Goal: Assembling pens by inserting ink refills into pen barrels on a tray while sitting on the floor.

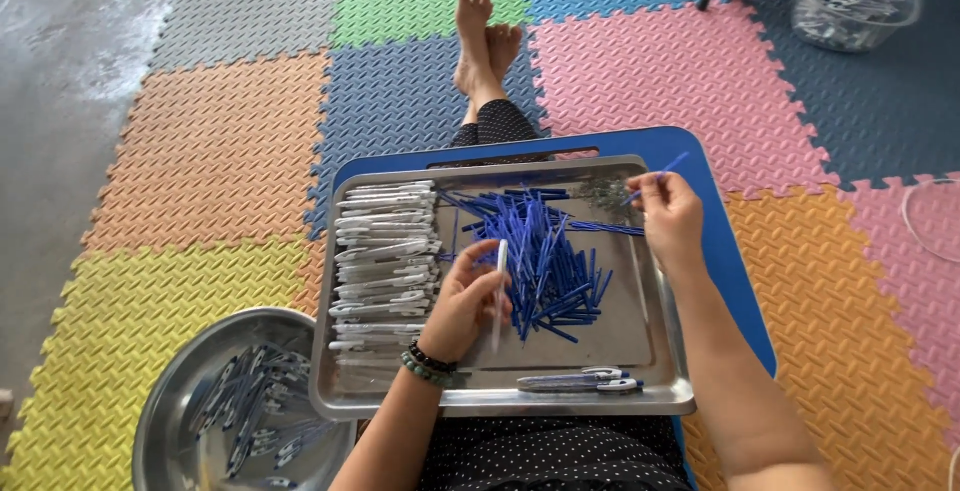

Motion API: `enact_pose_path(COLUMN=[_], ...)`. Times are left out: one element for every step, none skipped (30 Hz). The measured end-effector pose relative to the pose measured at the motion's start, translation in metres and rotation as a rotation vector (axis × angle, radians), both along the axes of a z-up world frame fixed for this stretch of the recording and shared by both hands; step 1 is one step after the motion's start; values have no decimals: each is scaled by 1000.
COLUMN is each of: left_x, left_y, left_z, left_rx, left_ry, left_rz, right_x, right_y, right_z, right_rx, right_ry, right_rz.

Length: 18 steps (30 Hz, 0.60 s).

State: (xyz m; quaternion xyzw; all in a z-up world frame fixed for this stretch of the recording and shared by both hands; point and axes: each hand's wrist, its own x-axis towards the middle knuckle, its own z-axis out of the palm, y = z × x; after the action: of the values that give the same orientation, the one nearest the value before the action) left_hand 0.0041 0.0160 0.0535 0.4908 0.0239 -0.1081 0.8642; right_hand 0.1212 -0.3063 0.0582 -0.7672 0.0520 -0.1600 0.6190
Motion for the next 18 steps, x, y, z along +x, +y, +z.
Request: enact_pose_path(left_x=[3,5,6,6,6,9,8,7,7,6,6,7,4,4,4,4,4,3], left_y=[15,29,42,61,79,97,111,125,139,145,151,155,153,151,148,135,122,111], left_z=[10,19,29,36,45,54,52,49,47,33,18,3,-1,-3,-6,-3,-1,3], left_rx=[2,218,437,440,795,1151,1155,1422,1688,1689,1796,1896,1895,1932,1970,1968,1917,1865], left_ry=[2,-126,-251,-247,-337,-429,-428,-402,-369,-369,-286,-200,-201,-209,-218,-217,-311,-401], left_rz=[15,94,171,179,285,385,390,375,355,354,300,240,235,241,248,248,311,378], right_x=[-5,-11,-17,-19,-21,-21,-23,-24,-26,-26,-25,-24,-25,-23,-22,-23,-24,-23], right_y=[2,2,1,-3,-8,-13,-12,-12,-12,-12,-11,-12,-12,-13,-14,-14,-14,-12], right_z=[3,6,9,4,-1,-4,-8,-11,-16,-17,-19,-20,-24,-26,-28,-27,-26,-25], right_rx=[2,16,30,32,42,53,57,98,139,141,142,140,139,155,171,169,167,167], right_ry=[2,-13,-28,-25,-8,5,4,-24,-52,-51,-65,-77,-74,-70,-66,-66,-69,-73], right_rz=[15,5,-6,3,-23,-53,-48,-67,-86,-87,-94,-105,-108,-108,-107,-107,-113,-115])
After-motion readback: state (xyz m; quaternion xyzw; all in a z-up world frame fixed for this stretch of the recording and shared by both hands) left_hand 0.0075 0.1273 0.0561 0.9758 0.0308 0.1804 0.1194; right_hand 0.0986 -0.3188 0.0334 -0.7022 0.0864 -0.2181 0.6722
